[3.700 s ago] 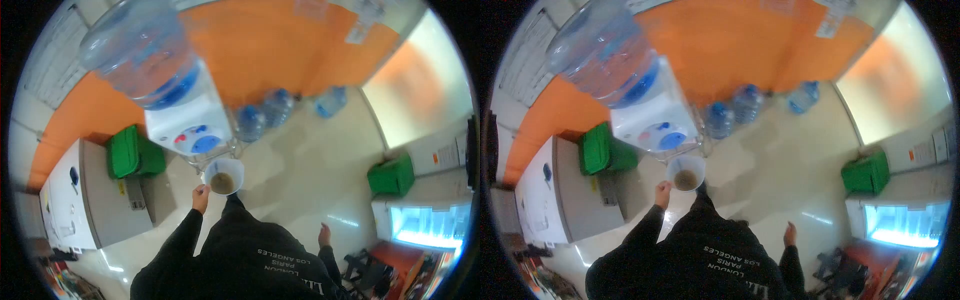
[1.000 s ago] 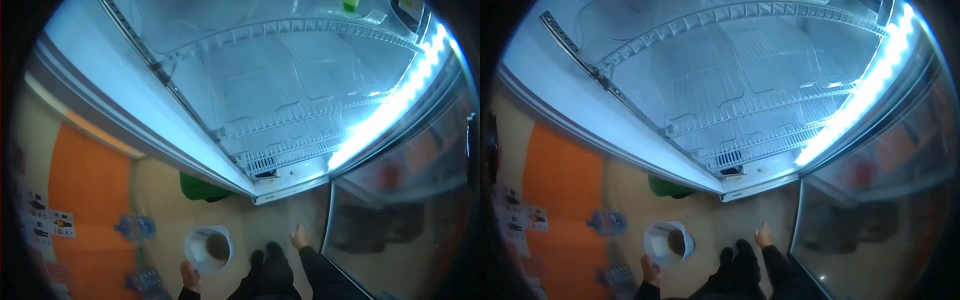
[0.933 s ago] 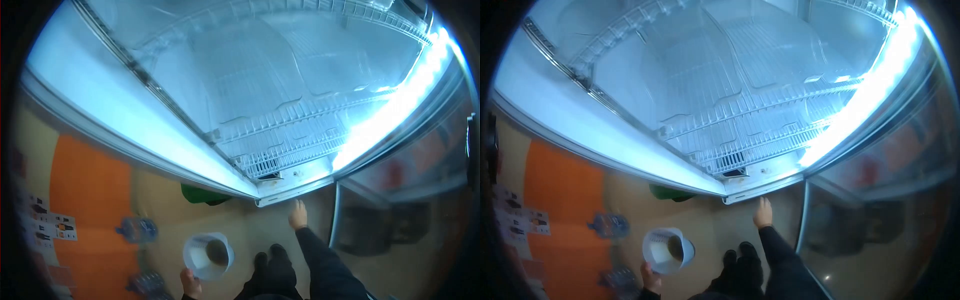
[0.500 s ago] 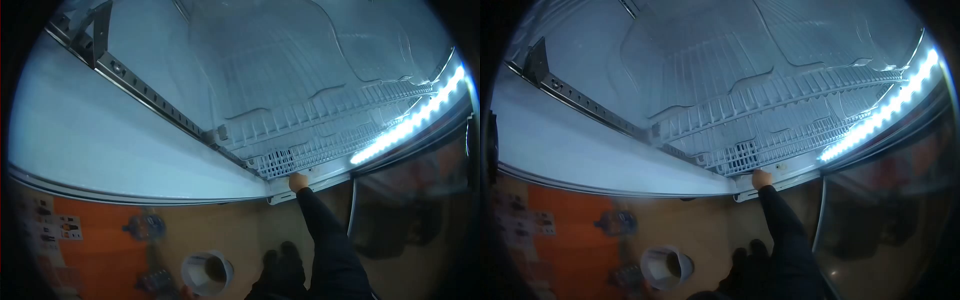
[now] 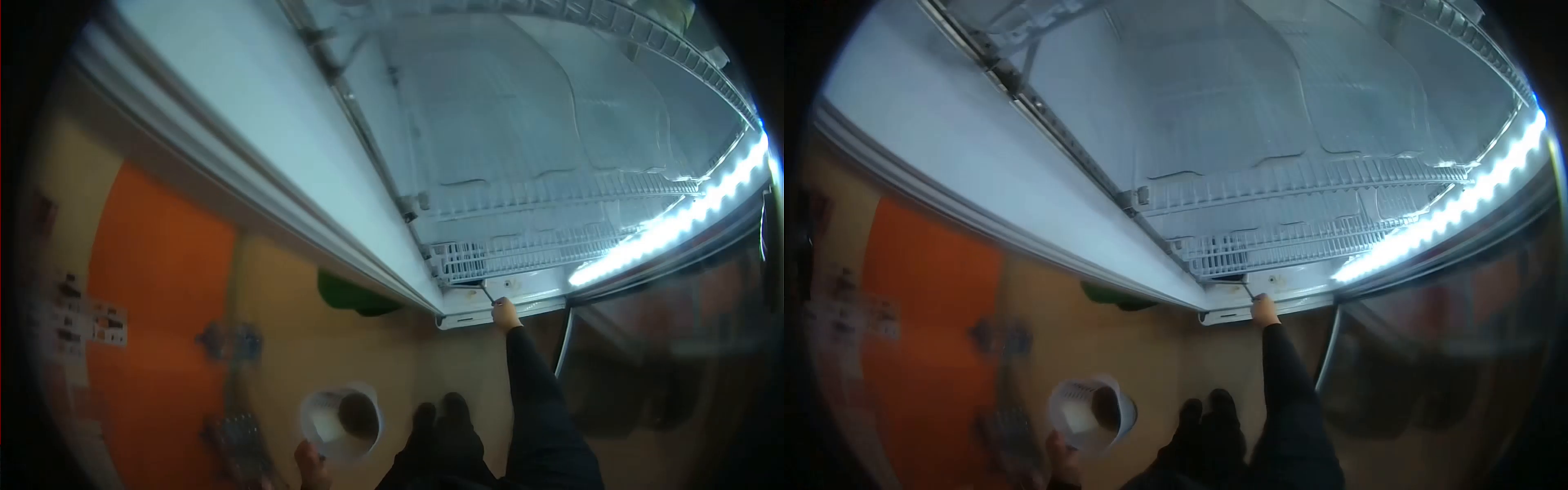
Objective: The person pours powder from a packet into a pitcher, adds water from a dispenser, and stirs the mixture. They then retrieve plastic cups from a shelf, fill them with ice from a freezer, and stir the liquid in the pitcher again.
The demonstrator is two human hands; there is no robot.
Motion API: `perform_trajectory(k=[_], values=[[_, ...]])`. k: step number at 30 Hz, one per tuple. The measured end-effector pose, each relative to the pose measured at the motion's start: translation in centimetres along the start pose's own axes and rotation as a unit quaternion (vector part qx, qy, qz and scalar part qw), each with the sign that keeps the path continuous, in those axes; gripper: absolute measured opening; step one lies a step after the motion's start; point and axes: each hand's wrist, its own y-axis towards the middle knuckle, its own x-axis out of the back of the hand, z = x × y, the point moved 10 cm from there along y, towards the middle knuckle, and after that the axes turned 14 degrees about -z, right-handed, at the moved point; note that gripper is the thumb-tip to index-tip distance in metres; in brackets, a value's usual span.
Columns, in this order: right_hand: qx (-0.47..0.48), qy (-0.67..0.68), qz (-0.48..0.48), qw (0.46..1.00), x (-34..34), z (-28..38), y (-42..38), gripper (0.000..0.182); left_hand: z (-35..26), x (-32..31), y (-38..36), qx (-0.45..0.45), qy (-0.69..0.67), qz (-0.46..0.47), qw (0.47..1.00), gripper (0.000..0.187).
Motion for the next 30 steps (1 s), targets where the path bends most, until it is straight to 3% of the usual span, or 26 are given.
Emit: perform_trajectory(k=[1,2,3,4,5,6,7,8,10,13,15,17,19,21,24,28,30], values=[[0.143,0.01,0.006,0.99,1.4,2.7,-1.6,0.013,-4.1,-0.9,-0.6,-0.055,0.044,0.011,0.997,0.038],[0.312,-0.031,-0.062,0.947,4.7,6.8,-4.7,0.012,-4.0,-0.2,-0.8,-0.087,0.099,-0.019,0.991,0.037],[0.212,-0.007,-0.035,0.977,6.0,6.0,-5.1,0.013,-6.6,-0.2,-1.3,-0.111,0.093,-0.014,0.989,0.035],[0.301,-0.095,0.045,0.948,4.1,2.3,-5.0,0.016,-9.1,-0.3,-1.9,-0.136,0.085,-0.009,0.987,0.033],[0.254,-0.115,0.059,0.959,11.1,11.9,-10.8,0.019,-9.8,0.7,-2.4,-0.166,0.1,-0.023,0.981,0.033],[0.19,-0.046,0.093,0.976,13.6,13.2,-12.6,0.023,-10.5,1.6,-2.9,-0.195,0.116,-0.038,0.973,0.033],[0.167,-0.083,0.125,0.975,16.8,17.2,-15.9,0.028,-9.8,1.3,-3.2,0.065,-0.06,-0.018,0.996,0.034],[0.054,-0.083,0.188,0.977,19.3,20.1,-19.3,0.032,-10.6,2.0,-3.5,0.039,-0.07,-0.008,0.997,0.034],[0.085,-0.029,0.208,0.974,23.0,25.0,-24.0,0.03,-10.9,3.0,-4.6,0.029,-0.111,0.006,0.993,0.033],[0.266,0.07,0.156,0.949,27.7,36.0,-31.6,0.021,-10.2,4.5,-6.5,0.047,-0.182,0.015,0.982,0.032],[0.365,0.0,0.156,0.918,28.2,40.7,-36.6,0.014,-9.1,5.8,-7.3,0.023,-0.217,0.013,0.976,0.03],[0.464,-0.014,0.165,0.87,27.0,46.2,-44.7,0.012,-9.4,8.5,-8.6,0.019,-0.183,0.017,0.983,0.028],[0.605,-0.08,0.204,0.765,24.6,49.5,-53.9,0.008,-8.8,11.0,-10.2,0.037,-0.154,0.045,0.986,0.028],[0.719,-0.182,0.225,0.632,20.5,47.7,-61.3,0.006,-9.8,14.1,-11.9,-0.003,-0.146,0.031,0.989,0.029],[0.829,-0.11,0.211,0.506,18.4,46.0,-70.9,0.007,-9.2,18.4,-14.6,-0.037,-0.144,0.012,0.989,0.029],[0.891,-0.13,0.183,0.394,16.1,42.5,-78.9,0.002,-6.2,24.1,-17.8,-0.054,-0.154,0.0,0.987,0.029],[0.88,-0.153,0.224,0.39,15.6,41.2,-81.5,0.002,-4.6,26.9,-19.4,-0.032,-0.164,-0.02,0.986,0.029]])
